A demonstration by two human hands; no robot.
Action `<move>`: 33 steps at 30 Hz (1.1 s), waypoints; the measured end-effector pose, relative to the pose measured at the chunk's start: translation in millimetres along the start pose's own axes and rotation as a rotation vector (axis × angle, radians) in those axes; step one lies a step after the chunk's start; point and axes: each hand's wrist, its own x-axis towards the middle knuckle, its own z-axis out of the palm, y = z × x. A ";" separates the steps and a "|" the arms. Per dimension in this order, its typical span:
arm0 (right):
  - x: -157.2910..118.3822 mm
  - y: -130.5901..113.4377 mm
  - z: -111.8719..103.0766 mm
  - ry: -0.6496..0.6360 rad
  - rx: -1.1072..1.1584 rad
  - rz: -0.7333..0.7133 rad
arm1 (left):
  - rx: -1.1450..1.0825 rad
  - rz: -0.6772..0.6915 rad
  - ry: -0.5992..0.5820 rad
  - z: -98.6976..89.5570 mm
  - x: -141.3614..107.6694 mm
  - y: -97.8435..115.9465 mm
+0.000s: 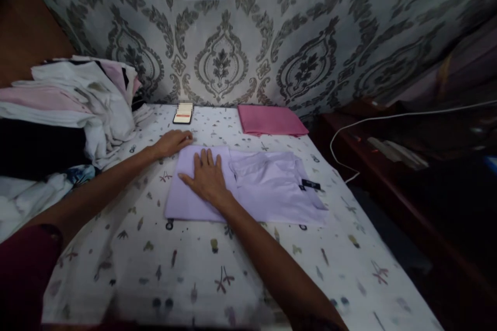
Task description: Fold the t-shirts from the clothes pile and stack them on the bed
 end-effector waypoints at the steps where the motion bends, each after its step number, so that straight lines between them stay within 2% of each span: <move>1: 0.0 -0.3 -0.6 -0.003 -0.007 0.004 | 0.040 -0.003 0.045 -1.1 -10.4 4.2; 4: -0.1 -1.1 -5.5 -0.024 -0.004 0.007 | 0.062 -0.001 0.108 -5.7 -61.3 27.4; 7: -0.3 -3.2 -14.1 -0.057 -0.008 0.003 | -0.007 0.008 -0.019 -4.8 -130.4 63.3; 10: 0.6 -8.1 -19.4 -0.063 -0.013 -0.015 | 0.158 0.006 -0.082 8.4 -187.7 94.7; 12: 1.9 -12.1 -18.5 -0.064 -0.013 -0.028 | 0.305 -0.059 -0.090 21.4 -207.6 107.7; 14: 3.2 -15.2 -15.2 -0.074 -0.020 -0.035 | 0.415 -0.143 -0.077 33.1 -213.1 115.9; 17: 3.8 -16.8 -10.1 -0.078 -0.045 -0.044 | 0.494 -0.224 -0.068 42.5 -206.9 124.3; 23: 1.9 -15.5 -8.2 -0.074 -0.076 -0.044 | 0.640 -0.315 -0.110 42.6 -196.4 136.6; 28: 2.2 -14.2 -6.6 -0.067 -0.070 -0.050 | 0.609 -0.374 -0.172 38.9 -196.5 140.5; 33: 2.2 -13.9 -5.6 -0.057 -0.072 -0.050 | 0.524 -0.455 -0.115 39.1 -197.2 141.2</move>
